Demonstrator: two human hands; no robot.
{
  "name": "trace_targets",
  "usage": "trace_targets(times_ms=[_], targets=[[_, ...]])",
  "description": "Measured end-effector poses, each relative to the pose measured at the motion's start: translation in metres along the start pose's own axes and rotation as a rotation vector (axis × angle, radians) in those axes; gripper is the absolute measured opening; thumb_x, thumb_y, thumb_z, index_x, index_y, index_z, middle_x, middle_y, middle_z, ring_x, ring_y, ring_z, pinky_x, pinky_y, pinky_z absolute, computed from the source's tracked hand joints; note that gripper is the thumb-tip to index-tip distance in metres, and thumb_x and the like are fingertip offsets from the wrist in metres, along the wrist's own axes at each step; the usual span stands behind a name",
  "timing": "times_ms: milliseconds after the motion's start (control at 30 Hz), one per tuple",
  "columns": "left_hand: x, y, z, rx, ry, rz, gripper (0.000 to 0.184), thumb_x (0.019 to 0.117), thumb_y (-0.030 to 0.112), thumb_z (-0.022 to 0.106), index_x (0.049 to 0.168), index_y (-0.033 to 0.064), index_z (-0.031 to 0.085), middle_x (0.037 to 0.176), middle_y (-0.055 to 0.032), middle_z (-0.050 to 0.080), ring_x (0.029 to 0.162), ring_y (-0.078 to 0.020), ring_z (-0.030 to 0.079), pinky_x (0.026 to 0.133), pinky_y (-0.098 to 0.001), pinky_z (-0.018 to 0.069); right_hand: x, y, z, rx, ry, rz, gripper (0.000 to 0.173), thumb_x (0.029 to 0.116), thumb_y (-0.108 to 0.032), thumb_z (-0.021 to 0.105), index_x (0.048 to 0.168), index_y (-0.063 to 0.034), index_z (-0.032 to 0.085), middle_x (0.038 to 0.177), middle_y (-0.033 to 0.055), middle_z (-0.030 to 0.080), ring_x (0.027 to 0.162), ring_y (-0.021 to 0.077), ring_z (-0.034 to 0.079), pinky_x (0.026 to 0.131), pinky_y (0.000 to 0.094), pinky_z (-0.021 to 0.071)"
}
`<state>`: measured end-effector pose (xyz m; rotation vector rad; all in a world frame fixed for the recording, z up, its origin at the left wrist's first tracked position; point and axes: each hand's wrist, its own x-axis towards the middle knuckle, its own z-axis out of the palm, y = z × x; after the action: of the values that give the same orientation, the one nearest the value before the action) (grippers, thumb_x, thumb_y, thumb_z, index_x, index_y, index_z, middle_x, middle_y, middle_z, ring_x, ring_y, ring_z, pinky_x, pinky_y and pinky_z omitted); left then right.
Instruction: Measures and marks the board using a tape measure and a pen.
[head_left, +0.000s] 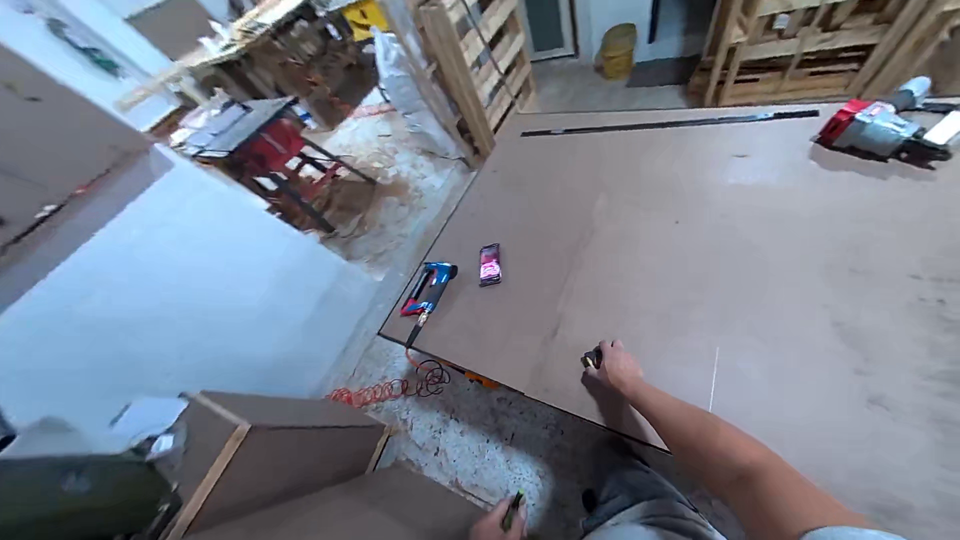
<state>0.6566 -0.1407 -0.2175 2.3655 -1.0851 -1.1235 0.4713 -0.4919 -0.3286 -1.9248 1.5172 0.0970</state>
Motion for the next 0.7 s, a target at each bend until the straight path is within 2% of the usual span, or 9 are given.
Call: trace_targets(times_ms=[100, 167, 233, 333, 467, 533, 600, 667, 700], targets=[[0.082, 0.035, -0.04, 0.032, -0.002, 0.126, 0.035, 0.0979, 0.032, 0.067, 0.129, 0.0157, 0.072, 0.098, -0.005, 0.077, 0.085, -0.0176, 0.073, 0.084, -0.0463, 0.0602, -0.013, -0.015, 0.001, 0.235, -0.11, -0.144, 0.067, 0.0834, -0.06, 0.071, 0.131, -0.0137, 0.06, 0.12, 0.0151, 0.065, 0.102, 0.0305, 0.068, 0.086, 0.0544, 0.0579], [0.134, 0.06, -0.054, -0.025, 0.001, 0.203, 0.04, 0.0976, 0.034, 0.068, 0.133, 0.0159, 0.069, 0.105, -0.005, 0.076, 0.089, -0.0167, 0.072, 0.086, -0.0461, 0.06, -0.034, -0.043, -0.001, 0.347, -0.249, -0.203, 0.066, 0.0869, -0.061, 0.067, 0.13, -0.0125, 0.06, 0.118, 0.0134, 0.065, 0.103, 0.0275, 0.066, 0.09, 0.0521, 0.0562], [0.174, 0.082, -0.06, -0.09, -0.098, 0.205, 0.043, 0.0973, 0.036, 0.068, 0.134, 0.0141, 0.068, 0.107, -0.0034, 0.076, 0.093, -0.0148, 0.072, 0.089, -0.0429, 0.0595, -0.051, -0.069, -0.004, 0.411, -0.37, -0.229, 0.064, 0.0884, -0.06, 0.068, 0.13, -0.0119, 0.06, 0.113, 0.013, 0.066, 0.1, 0.0268, 0.066, 0.089, 0.0513, 0.0555], [0.217, 0.107, -0.075, -0.111, -0.227, 0.212, 0.031, 0.0949, 0.033, 0.071, 0.119, 0.0148, 0.075, 0.099, 0.0018, 0.077, 0.087, -0.0085, 0.071, 0.085, -0.0353, 0.0598, -0.046, -0.1, -0.003, 0.498, -0.394, -0.272, 0.058, 0.0912, -0.062, 0.064, 0.127, -0.0162, 0.063, 0.108, 0.0085, 0.07, 0.097, 0.0224, 0.069, 0.088, 0.0499, 0.0567], [0.261, 0.127, -0.109, 0.027, -0.36, 0.204, 0.026, 0.0907, 0.035, 0.077, 0.107, 0.014, 0.076, 0.095, 0.0024, 0.077, 0.085, -0.0084, 0.072, 0.083, -0.0353, 0.0597, -0.023, -0.117, -0.005, 0.517, -0.284, -0.287, 0.056, 0.0919, -0.065, 0.062, 0.128, -0.0225, 0.067, 0.111, 0.003, 0.073, 0.102, 0.0161, 0.07, 0.091, 0.0461, 0.0572], [0.284, 0.138, -0.12, 0.086, -0.496, 0.264, 0.028, 0.0909, 0.033, 0.076, 0.109, 0.0123, 0.073, 0.094, -0.0001, 0.074, 0.084, -0.0111, 0.07, 0.082, -0.0372, 0.0588, -0.013, -0.122, -0.008, 0.487, -0.254, -0.265, 0.057, 0.0912, -0.068, 0.061, 0.127, -0.0235, 0.068, 0.114, 0.0019, 0.072, 0.105, 0.015, 0.069, 0.093, 0.0454, 0.0567], [0.316, 0.148, -0.129, 0.087, -0.744, 0.311, 0.035, 0.0881, 0.031, 0.078, 0.113, 0.0089, 0.067, 0.091, -0.0026, 0.068, 0.08, -0.0131, 0.065, 0.077, -0.0363, 0.0569, -0.008, -0.132, -0.01, 0.482, -0.24, -0.194, 0.059, 0.0893, -0.071, 0.06, 0.12, -0.0213, 0.07, 0.107, 0.0028, 0.072, 0.099, 0.0169, 0.069, 0.088, 0.0469, 0.057], [0.354, 0.158, -0.139, 0.098, -0.995, 0.34, 0.039, 0.0823, 0.035, 0.085, 0.102, 0.0082, 0.064, 0.08, 0.0001, 0.061, 0.069, -0.0104, 0.058, 0.067, -0.0318, 0.0517, -0.01, -0.146, -0.015, 0.504, -0.26, -0.067, 0.062, 0.0876, -0.074, 0.059, 0.107, -0.0161, 0.07, 0.093, 0.0055, 0.069, 0.087, 0.0212, 0.068, 0.078, 0.0495, 0.0557], [0.375, 0.17, -0.147, 0.132, -1.067, 0.358, 0.035, 0.0823, 0.03, 0.083, 0.099, 0.007, 0.063, 0.077, -0.0002, 0.059, 0.066, -0.0106, 0.055, 0.063, -0.032, 0.0495, -0.013, -0.151, -0.02, 0.505, -0.297, 0.016, 0.064, 0.0878, -0.074, 0.058, 0.104, -0.0129, 0.068, 0.092, 0.0087, 0.067, 0.086, 0.0252, 0.066, 0.078, 0.0525, 0.0541]])
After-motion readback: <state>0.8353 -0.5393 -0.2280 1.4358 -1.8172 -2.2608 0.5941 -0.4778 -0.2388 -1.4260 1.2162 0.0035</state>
